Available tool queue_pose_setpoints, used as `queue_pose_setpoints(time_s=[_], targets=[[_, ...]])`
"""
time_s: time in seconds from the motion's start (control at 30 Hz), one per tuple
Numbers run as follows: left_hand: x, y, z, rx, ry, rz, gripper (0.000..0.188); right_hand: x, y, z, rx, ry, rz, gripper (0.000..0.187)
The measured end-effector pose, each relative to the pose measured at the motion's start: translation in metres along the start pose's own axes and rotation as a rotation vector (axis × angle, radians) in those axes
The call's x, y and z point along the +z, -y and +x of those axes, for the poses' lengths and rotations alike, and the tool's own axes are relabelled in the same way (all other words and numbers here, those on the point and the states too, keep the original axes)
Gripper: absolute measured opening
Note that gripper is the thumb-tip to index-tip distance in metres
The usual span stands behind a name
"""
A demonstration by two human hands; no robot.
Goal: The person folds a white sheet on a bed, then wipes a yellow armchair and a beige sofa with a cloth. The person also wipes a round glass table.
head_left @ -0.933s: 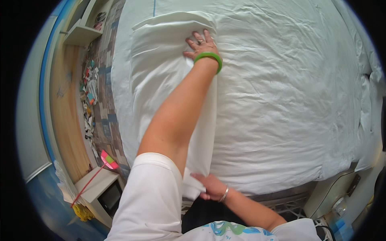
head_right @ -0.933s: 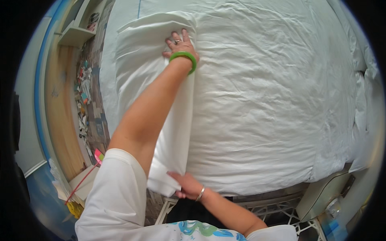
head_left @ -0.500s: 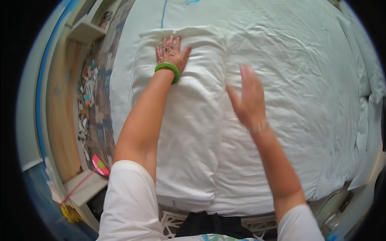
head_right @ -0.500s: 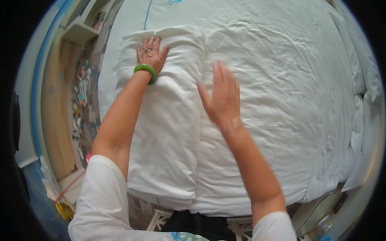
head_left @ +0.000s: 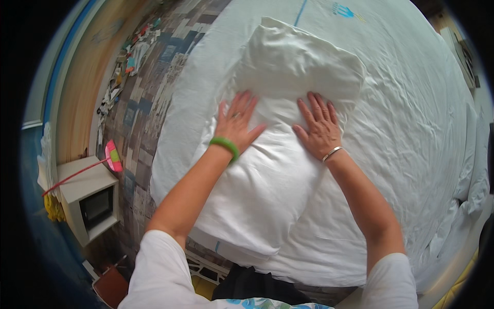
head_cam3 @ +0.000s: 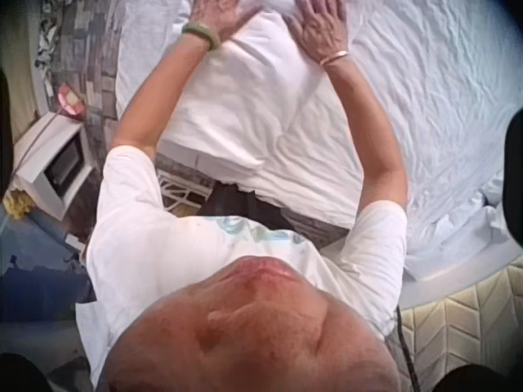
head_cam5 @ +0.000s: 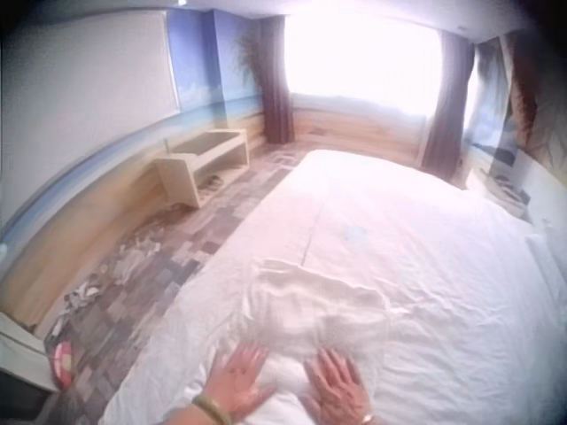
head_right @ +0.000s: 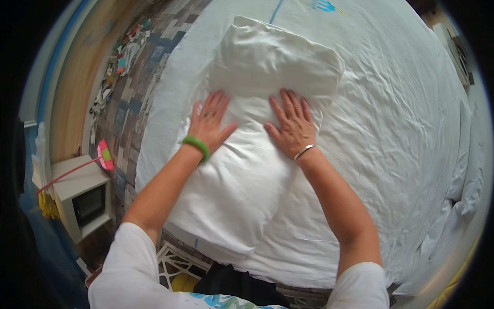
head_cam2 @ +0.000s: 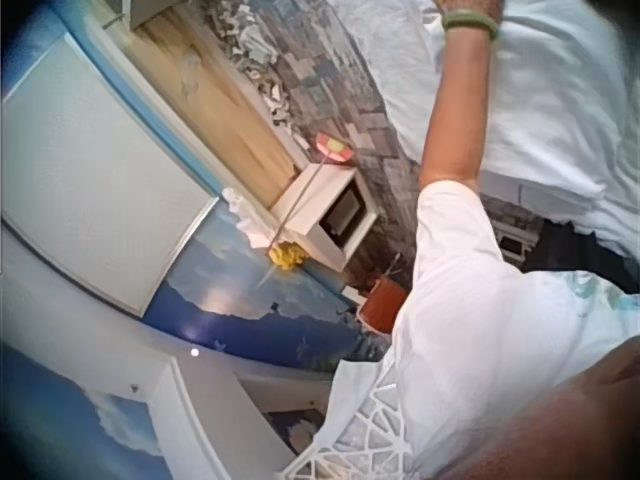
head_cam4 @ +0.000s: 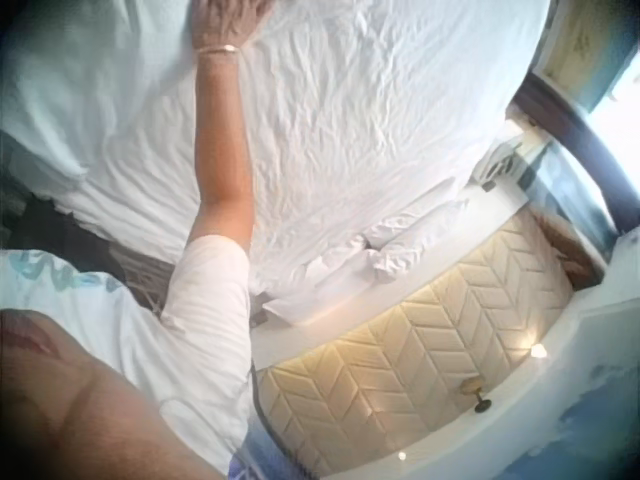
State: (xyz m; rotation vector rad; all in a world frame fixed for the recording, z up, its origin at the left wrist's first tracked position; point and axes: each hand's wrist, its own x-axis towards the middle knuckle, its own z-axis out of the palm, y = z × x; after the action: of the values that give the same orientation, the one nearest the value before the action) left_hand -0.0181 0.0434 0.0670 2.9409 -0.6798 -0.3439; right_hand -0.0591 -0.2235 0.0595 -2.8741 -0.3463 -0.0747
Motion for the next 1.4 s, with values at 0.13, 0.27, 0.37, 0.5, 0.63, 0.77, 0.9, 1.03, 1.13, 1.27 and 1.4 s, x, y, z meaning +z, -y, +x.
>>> queue_pose_setpoints(time_s=[0.13,0.27,0.37,0.5,0.63,0.77,0.9,1.03,1.13,1.27,1.4], targets=[[0.002,0.055,-0.095,-0.487,-0.03,-0.06,0.073,-0.006,-0.047,0.012,0.337,-0.355,-0.146,0.082],[-0.008,0.07,-0.166,-0.535,-0.067,-0.565,0.071,0.015,-0.044,0.0,1.058,-0.183,1.032,0.081],[0.0,0.037,-0.182,-0.777,0.022,-0.507,0.082,-0.012,-0.059,-0.007,1.044,0.069,1.636,0.08],[0.022,-0.086,-0.211,-0.379,-0.423,-0.819,0.073,-0.053,-0.07,0.007,0.982,0.304,1.693,0.071],[0.032,-0.224,-0.233,-0.579,0.736,-2.334,0.08,-0.081,0.003,0.014,0.904,0.244,1.779,0.051],[0.007,-0.245,-0.218,-0.683,0.383,-2.971,0.107,-0.174,0.127,-0.004,0.87,-0.039,1.941,0.048],[-0.059,-0.211,-0.233,-0.141,-0.328,-3.086,0.099,-0.265,0.207,-0.018,0.838,-0.132,2.099,0.049],[-0.134,-0.142,-0.289,-0.181,-0.657,-3.006,0.078,-0.34,0.287,-0.03,0.636,-0.13,2.178,0.048],[-0.158,-0.055,-0.352,-0.008,-0.997,-3.066,0.069,-0.373,0.342,-0.034,0.388,-0.088,2.131,0.047],[-0.164,0.055,-0.399,-0.25,-1.228,-2.988,0.05,-0.387,0.446,-0.029,0.239,-0.082,2.094,0.05],[-0.235,0.138,-0.436,-0.414,-0.664,-3.119,0.047,-0.383,0.556,-0.003,0.161,-0.051,2.04,0.05]])
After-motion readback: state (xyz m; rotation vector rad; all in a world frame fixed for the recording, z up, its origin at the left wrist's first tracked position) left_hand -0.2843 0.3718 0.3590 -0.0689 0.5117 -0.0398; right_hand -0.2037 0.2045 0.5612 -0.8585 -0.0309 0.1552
